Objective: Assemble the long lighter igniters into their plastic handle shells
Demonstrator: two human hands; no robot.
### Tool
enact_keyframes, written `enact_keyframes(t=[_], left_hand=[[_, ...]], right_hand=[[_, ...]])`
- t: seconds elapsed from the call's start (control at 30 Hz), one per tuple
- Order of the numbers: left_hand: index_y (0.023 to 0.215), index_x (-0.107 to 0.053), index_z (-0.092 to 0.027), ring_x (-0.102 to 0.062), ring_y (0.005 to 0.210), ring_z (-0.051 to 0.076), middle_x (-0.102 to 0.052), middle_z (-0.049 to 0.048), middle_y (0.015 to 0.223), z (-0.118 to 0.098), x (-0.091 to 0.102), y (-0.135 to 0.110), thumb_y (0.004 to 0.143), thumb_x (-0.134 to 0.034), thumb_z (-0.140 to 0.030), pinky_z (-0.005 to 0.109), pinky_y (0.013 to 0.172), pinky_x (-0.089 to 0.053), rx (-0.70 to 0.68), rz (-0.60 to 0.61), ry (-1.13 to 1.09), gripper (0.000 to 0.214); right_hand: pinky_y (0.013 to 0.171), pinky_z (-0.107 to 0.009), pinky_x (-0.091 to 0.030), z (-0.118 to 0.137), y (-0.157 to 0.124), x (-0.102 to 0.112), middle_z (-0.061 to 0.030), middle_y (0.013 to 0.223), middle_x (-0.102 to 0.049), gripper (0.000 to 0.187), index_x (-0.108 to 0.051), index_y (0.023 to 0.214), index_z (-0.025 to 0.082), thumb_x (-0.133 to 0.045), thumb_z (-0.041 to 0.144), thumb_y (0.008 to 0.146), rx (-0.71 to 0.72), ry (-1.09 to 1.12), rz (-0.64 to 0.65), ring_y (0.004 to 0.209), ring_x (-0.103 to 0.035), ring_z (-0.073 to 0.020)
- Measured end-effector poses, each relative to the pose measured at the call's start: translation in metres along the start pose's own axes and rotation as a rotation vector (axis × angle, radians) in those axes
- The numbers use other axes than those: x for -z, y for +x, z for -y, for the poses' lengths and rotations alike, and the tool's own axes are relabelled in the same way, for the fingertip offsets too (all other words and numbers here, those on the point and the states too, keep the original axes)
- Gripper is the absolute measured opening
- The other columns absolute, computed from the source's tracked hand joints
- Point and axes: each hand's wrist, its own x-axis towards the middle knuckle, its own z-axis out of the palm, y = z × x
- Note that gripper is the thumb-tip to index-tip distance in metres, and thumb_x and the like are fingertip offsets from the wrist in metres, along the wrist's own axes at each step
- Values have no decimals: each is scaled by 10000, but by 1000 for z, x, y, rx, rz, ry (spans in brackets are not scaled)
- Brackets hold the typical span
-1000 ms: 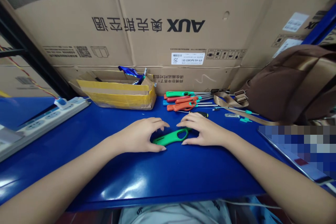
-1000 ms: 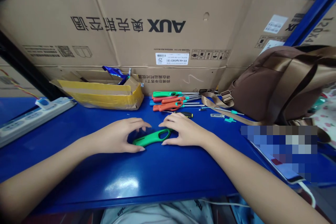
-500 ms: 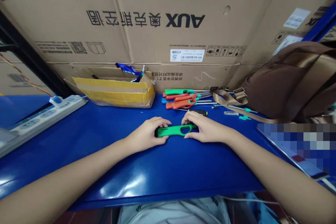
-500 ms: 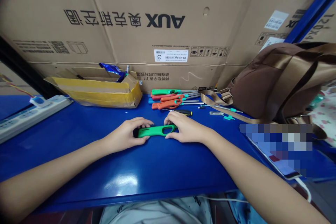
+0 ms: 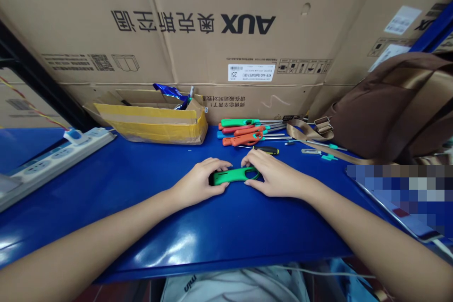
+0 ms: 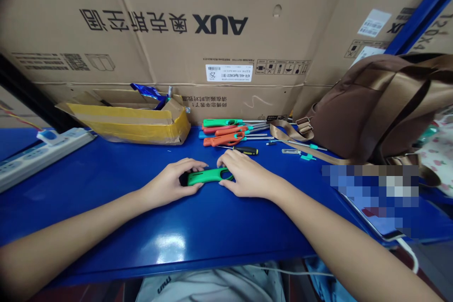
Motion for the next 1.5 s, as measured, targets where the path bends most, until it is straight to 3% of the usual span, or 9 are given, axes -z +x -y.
enact_keyframes(t=[0.27, 0.4, 0.6, 0.73, 0.8, 0.87, 0.97, 1.2, 1.5], left_hand=[[1194, -676, -206, -685, 1085, 234, -737, 68, 1201, 5, -3, 0, 853, -702, -244, 385, 984, -548, -3, -18, -48, 344], [1288, -635, -196, -705, 1076, 231, -742, 77, 1199, 5, -2, -1, 847, -723, -267, 375, 982, -561, 30, -30, -71, 456], [1445, -514, -217, -715, 982, 218, -732, 65, 1195, 7, -1, -2, 838, -772, -326, 373, 918, -588, 100, -40, -97, 668], [1468, -483, -190, -705, 949, 205, -720, 79, 1193, 8, -2, -2, 849, -770, -310, 360, 887, -589, 64, -87, -60, 693], [1400, -556, -186, -697, 998, 207, -708, 90, 1233, 9, -1, -1, 881, -733, -290, 360, 917, -575, 25, -97, -39, 558], [1254, -663, -185, -689, 1039, 212, -719, 84, 1198, 10, 0, 0, 914, -693, -282, 367, 955, -555, -5, -94, -32, 355], [1088, -735, -187, -691, 1030, 214, -741, 73, 1098, 12, 1, 2, 934, -673, -296, 373, 965, -541, -32, -86, -30, 199], [1067, -768, -224, -683, 1065, 222, -732, 73, 1131, 13, 0, 2, 945, -665, -316, 390, 978, -537, -63, -65, -20, 184], [1186, -727, -212, -666, 1124, 214, -735, 89, 1174, 3, 7, 2, 993, -591, -269, 375, 1007, -536, -184, -36, -42, 243]], right_hand=[[871, -391, -497, -8, 2, 0, -109, 1041, -659, 257, -633, 1044, 147, -732, 312, 875, 17, 91, 40, 954, -610, -253], [830, -364, -476, -12, 4, 0, -94, 953, -669, 184, -671, 963, 159, -556, 302, 985, 35, 174, 5, 868, -611, -223], [811, -336, -453, -18, 10, -4, -68, 856, -670, 250, -645, 871, 166, -487, 301, 1010, -54, 288, -120, 811, -588, -188], [674, -285, -466, -21, 8, 1, -26, 768, -629, 348, -629, 867, 162, -446, 411, 1027, -153, 414, -148, 689, -570, -145], [573, -265, -467, -22, 6, 6, -7, 727, -610, 383, -647, 931, 155, -444, 468, 1015, -177, 485, -99, 601, -560, -130], [513, -255, -478, -21, 3, 9, -2, 725, -623, 374, -667, 1004, 149, -522, 492, 968, -188, 608, 54, 576, -582, -134], [566, -254, -510, -16, 0, 9, -18, 774, -669, 278, -690, 990, 151, -646, 411, 903, -183, 735, 271, 667, -639, -150], [684, -240, -472, -9, 0, 1, -42, 883, -714, 125, -737, 924, 158, -691, 275, 924, 69, 398, 139, 752, -620, -135], [750, -275, -490, -15, -3, 7, -63, 1064, -662, 164, -688, 1081, 172, -687, 251, 937, 80, 70, 90, 837, -625, -159]])
